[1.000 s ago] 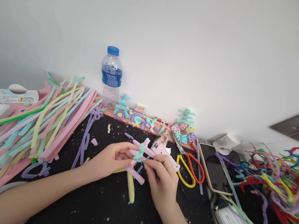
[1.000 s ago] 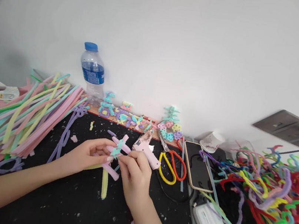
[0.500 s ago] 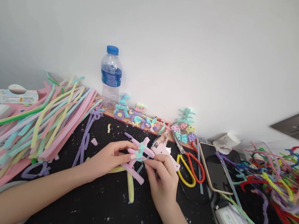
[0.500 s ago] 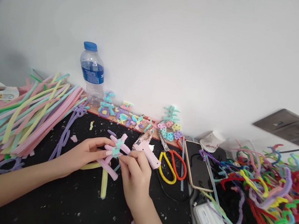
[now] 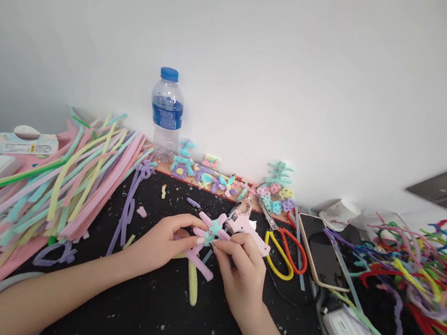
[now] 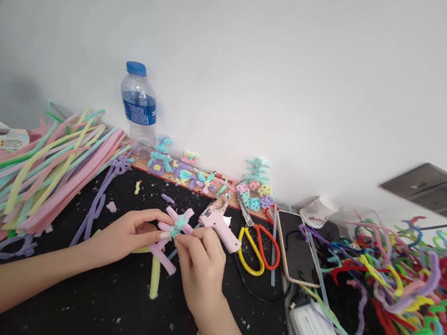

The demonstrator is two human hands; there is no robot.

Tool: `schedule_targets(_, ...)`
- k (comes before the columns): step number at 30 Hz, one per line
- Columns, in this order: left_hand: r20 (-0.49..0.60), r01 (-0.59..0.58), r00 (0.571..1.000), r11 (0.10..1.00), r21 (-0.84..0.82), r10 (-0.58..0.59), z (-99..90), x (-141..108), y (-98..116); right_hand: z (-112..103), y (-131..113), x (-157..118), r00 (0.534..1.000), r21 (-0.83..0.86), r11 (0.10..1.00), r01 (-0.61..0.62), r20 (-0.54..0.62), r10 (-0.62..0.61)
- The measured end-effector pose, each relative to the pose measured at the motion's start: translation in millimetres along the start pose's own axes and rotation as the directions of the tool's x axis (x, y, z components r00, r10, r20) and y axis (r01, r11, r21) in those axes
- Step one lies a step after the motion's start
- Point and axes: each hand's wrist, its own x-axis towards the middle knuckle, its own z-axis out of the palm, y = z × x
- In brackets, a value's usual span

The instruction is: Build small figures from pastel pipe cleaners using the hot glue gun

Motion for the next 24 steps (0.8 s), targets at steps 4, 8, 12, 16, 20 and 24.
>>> schedule_targets(4,0.003,0.005,1.000,0.999,-0.042,-0.005,-2.3,0.9,-0.5,-3.4,-2.2,1.3,1.000,-0.003,1.000,-0.013,0.005,0.013)
schedule_targets(8,-0.069,0.017,0.997,0.992,-0.123,-0.025,-7.2,4.2,-2.9,-13.1,5.5,4.1,0.998,-0.079,0.995,-0.061,-0.036,0.058)
schedule_targets(12,-0.150,0.022,0.987,0.980,-0.196,-0.053,-9.6,6.9,-2.3,-19.5,25.7,7.9,0.972,-0.345,0.909,-0.233,-0.104,0.210)
schedule_targets(16,-0.220,0.013,0.973,0.967,-0.254,-0.071,-10.3,8.1,-1.9,-19.1,39.2,8.9,0.892,-0.592,0.710,-0.381,-0.034,0.450)
schedule_targets(20,-0.254,-0.004,0.965,0.962,-0.272,-0.068,-11.9,8.8,-3.7,-18.2,40.9,9.3,0.833,-0.655,0.648,-0.389,0.050,0.551)
schedule_targets(24,-0.335,-0.043,0.940,0.954,-0.295,-0.061,-14.9,10.3,-5.3,-23.8,46.3,11.7,0.836,-0.617,0.668,-0.416,0.029,0.548)
